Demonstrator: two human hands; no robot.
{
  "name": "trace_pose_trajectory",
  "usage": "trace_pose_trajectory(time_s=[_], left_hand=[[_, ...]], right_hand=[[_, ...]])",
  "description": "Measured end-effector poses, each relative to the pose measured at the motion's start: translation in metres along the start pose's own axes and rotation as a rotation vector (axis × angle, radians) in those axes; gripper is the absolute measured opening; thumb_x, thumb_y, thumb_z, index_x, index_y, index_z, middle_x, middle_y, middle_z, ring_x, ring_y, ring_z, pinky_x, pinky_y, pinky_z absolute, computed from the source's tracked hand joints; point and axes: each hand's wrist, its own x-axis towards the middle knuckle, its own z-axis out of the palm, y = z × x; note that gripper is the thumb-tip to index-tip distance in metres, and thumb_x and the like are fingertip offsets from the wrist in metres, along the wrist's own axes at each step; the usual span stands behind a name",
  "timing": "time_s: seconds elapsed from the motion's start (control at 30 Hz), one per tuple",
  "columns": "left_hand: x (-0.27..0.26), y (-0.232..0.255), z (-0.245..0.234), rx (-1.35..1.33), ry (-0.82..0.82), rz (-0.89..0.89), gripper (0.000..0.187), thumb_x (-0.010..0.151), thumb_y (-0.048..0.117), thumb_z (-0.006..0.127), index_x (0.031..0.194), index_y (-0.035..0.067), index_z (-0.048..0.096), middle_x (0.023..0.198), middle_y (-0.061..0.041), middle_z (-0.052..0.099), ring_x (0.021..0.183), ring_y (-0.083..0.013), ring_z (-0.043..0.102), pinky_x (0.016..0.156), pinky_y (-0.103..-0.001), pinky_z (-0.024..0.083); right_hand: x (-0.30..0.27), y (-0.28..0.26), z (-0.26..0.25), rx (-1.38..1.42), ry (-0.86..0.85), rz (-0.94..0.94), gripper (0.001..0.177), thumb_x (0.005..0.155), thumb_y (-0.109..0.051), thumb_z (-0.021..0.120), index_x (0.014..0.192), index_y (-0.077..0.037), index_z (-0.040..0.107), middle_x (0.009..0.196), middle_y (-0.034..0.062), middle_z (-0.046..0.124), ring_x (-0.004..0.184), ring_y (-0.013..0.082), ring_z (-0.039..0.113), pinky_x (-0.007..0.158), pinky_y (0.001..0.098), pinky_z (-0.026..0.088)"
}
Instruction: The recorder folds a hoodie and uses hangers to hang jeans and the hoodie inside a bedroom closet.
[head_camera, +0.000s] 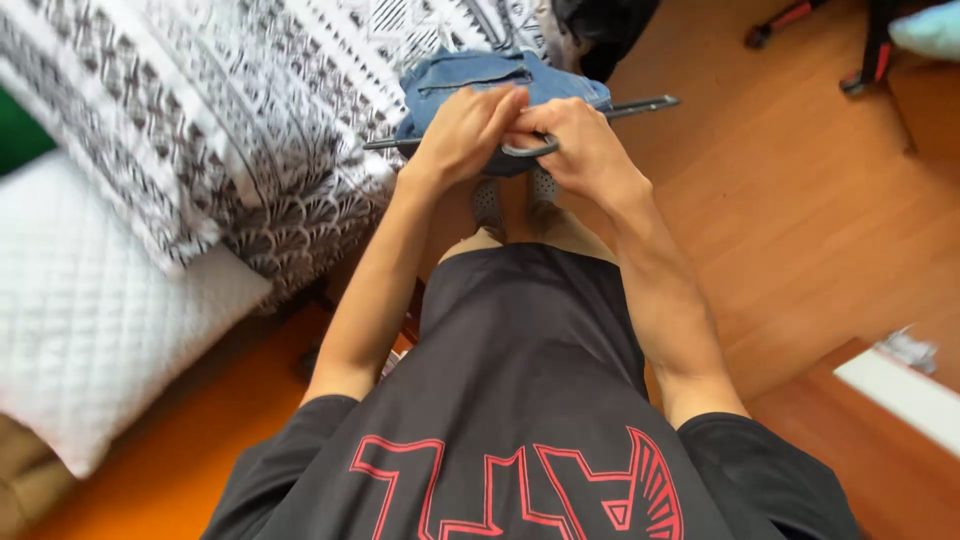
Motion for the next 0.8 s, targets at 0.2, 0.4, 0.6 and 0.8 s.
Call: trace_pose_trajectory(time_s=[0.2,0.4,0.6,0.8], left_hand=[[0.032,0.099,-0.024,0.037,-0.253,-0.006,0.037,0.111,0.041,0.054,0.101,0.006,0.061,0.083,-0.015,0.068,0.078,-0.0403,0.065,0.070,-0.050,0.048],[0.056,0.176,0.010,-0.102,-0.414,0.361,0.036,0.110,0.036,0.058,0.107,0.000,0.057,0.085,-0.016,0.067,0.076,-0.0356,0.067,0.069,-0.047,0.050],[0.067,0.261,0.089,-0.154,-0.704,0.459,0.044,0.105,0.043,0.066,0.103,-0.001,0.062,0.076,-0.017,0.066,0.071,-0.0361,0.065,0.065,-0.047,0.049],[0.028,0.361,0.168,-0.301,-0.874,0.724,0.039,0.101,0.037,0.071,0.099,-0.002,0.068,0.083,-0.018,0.069,0.069,-0.0376,0.064,0.062,-0.047,0.048]], right_hand=[[-0.089,-0.027,-0.029,0.038,0.317,-0.050,0.019,0.098,-0.012,0.065,0.113,-0.006,0.076,0.093,0.0185,0.071,0.084,0.0355,0.069,0.073,0.0413,0.052],[-0.193,-0.052,-0.041,0.112,0.624,0.288,0.019,0.100,-0.013,0.067,0.112,-0.003,0.077,0.094,0.0142,0.077,0.076,0.0232,0.075,0.068,0.0329,0.055],[-0.314,-0.044,-0.025,0.116,0.914,0.376,0.017,0.100,-0.004,0.067,0.114,0.000,0.075,0.098,0.0128,0.078,0.089,0.0183,0.076,0.075,0.0274,0.058],[-0.442,-0.053,0.030,0.297,1.179,0.611,0.017,0.101,-0.006,0.070,0.117,0.000,0.070,0.101,0.0082,0.076,0.095,0.0179,0.076,0.080,0.0290,0.059]])
